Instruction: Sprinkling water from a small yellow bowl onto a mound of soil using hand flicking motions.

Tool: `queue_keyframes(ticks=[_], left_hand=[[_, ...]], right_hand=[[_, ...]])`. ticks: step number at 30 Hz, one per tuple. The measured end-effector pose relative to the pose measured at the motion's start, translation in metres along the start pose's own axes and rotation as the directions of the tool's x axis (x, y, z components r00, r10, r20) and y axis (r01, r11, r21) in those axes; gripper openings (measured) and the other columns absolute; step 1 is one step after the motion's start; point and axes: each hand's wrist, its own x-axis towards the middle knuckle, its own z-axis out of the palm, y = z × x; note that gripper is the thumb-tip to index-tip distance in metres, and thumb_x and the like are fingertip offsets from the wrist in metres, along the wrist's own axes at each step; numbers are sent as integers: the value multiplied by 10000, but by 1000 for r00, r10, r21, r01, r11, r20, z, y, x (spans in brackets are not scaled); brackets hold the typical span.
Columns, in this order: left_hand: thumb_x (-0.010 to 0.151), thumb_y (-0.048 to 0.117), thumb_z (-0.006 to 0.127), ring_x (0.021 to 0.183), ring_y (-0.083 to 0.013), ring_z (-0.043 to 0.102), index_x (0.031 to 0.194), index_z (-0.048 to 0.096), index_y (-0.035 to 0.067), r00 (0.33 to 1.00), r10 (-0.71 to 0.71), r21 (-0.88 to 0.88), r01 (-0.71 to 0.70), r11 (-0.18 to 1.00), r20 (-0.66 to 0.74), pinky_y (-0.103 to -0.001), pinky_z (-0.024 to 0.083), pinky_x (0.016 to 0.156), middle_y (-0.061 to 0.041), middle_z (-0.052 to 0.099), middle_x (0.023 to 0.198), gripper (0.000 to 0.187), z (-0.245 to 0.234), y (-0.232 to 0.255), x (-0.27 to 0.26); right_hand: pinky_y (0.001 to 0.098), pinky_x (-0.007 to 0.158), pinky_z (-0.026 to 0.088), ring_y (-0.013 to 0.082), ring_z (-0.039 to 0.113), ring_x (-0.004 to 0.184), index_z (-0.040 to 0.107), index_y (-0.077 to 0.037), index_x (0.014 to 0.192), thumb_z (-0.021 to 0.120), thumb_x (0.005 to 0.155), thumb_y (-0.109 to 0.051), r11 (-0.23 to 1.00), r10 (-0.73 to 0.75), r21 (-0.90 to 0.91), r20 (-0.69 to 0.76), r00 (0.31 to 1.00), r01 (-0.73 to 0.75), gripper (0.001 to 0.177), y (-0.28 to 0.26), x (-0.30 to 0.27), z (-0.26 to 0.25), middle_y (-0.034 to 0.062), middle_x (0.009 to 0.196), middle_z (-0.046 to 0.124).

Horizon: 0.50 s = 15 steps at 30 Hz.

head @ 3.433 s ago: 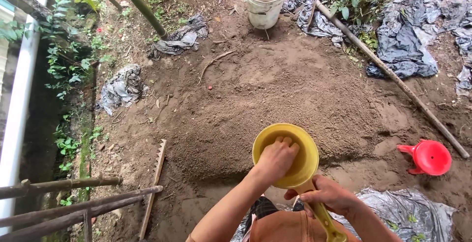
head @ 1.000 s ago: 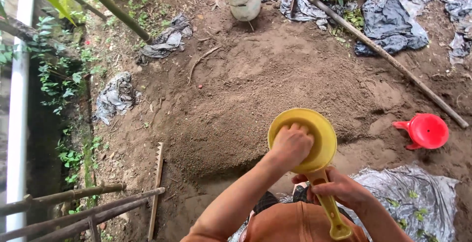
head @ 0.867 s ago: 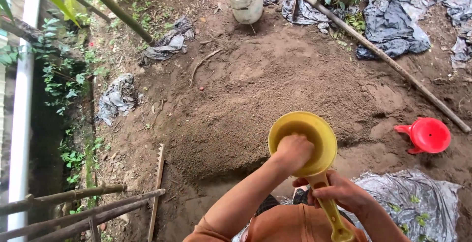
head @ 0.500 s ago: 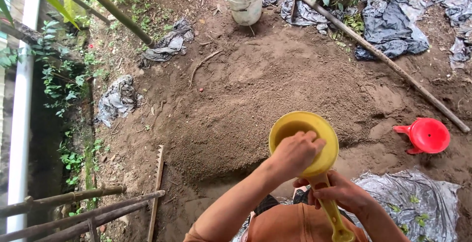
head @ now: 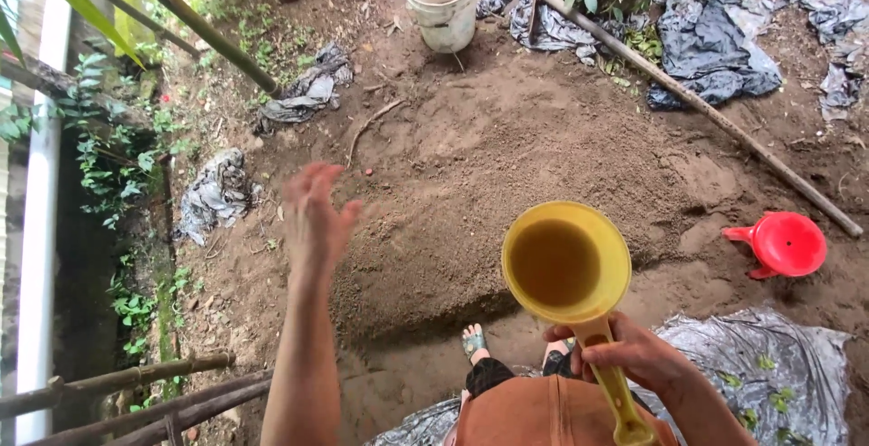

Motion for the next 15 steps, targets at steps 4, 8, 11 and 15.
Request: queue_keyframes(ticks=[4,8,11,15], left_hand=[[687,138,735,1241,-297,537,1261,573,64,979,-201,255,205,945,-40,-290,628,718,-197,527,1416,601,26,46,-14],[939,25,598,1074,-176,705,1266,639,114,719,-281,-236,528,816,635,-181,613,860,-63,692,1301,342,50,184,-46],[940,185,743,1003,-237,643,1227,687,60,645,390,144,-615,776,657,-384,570,936,-70,702,1092,318,178,131,-54],[1043,12,601,686,-169,714,1112,708,-6,553,59,268,-491,829,831,-287,667,649,-106,731,907,128,221,137,-52]], right_hand=[[400,663,614,268,723,724,632,127,1197,824,711,-173,1000,9,-13,-42,999,-9,603,-1,3,1,280,1193,725],[410,664,611,281,713,706,604,137,1210,846,680,-151,1000,20,21,-88,996,-18,650,1,3,0,305,1165,719],[416,631,619,292,720,691,581,132,1180,808,700,-91,1000,27,6,-110,994,-26,575,8,1,-8,333,1176,734],[384,586,581,251,703,652,642,164,1138,812,680,-126,1000,14,-16,-114,993,-16,568,-3,-5,-3,277,1119,757]])
